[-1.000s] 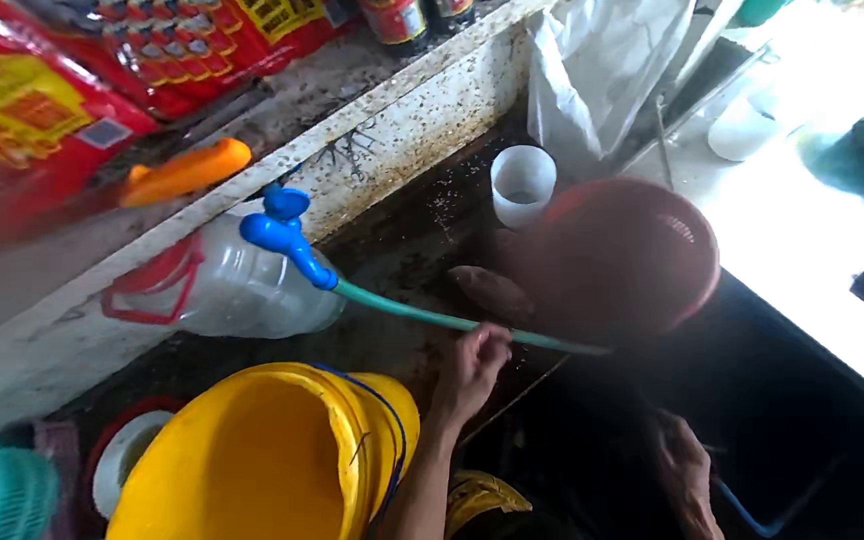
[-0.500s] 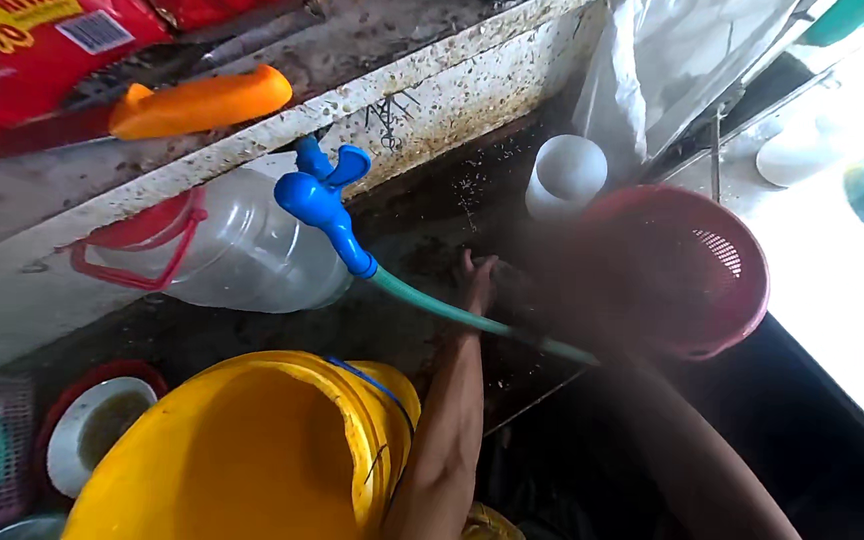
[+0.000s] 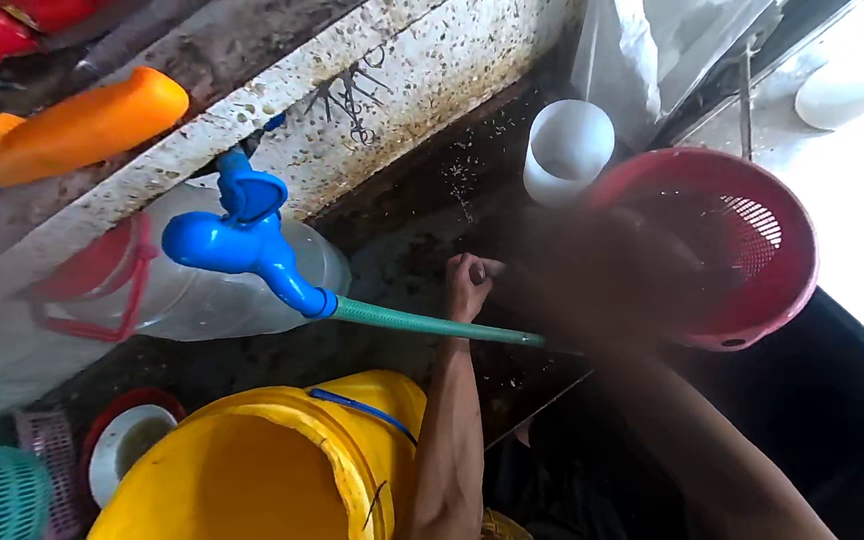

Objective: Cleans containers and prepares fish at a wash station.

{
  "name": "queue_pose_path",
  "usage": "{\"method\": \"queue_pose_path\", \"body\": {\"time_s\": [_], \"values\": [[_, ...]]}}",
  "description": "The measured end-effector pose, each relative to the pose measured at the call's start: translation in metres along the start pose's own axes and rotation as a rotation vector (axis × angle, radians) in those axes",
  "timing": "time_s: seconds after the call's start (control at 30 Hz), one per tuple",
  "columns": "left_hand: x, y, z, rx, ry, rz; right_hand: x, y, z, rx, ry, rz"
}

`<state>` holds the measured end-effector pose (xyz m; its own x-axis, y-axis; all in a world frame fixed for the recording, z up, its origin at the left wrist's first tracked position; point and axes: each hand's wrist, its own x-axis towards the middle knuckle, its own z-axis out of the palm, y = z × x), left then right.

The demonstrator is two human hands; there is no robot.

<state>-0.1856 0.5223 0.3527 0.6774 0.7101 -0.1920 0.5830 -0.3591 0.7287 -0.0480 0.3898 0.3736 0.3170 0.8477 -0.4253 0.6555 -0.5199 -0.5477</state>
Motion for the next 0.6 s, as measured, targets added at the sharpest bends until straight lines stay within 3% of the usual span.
{"method": "queue_pose_path", "body": {"time_s": [0.07, 0.17, 0.27, 0.6], "values": [[0.0, -0.006, 0.0, -0.038, 0.017, 0.014, 0.002, 0.0, 0.0, 0.018, -0.032, 0.018], [-0.003, -0.009, -0.001, -0.065, 0.043, 0.009, 0.0, -0.024, -0.026, 0.006, -0.247, 0.144], [-0.004, -0.013, 0.0, -0.092, 0.07, 0.015, -0.005, -0.015, -0.012, 0.056, -0.072, 0.044], [0.002, -0.024, -0.005, -0.219, 0.068, 0.003, -0.008, -0.032, -0.026, 0.233, -0.202, 0.079]]}}
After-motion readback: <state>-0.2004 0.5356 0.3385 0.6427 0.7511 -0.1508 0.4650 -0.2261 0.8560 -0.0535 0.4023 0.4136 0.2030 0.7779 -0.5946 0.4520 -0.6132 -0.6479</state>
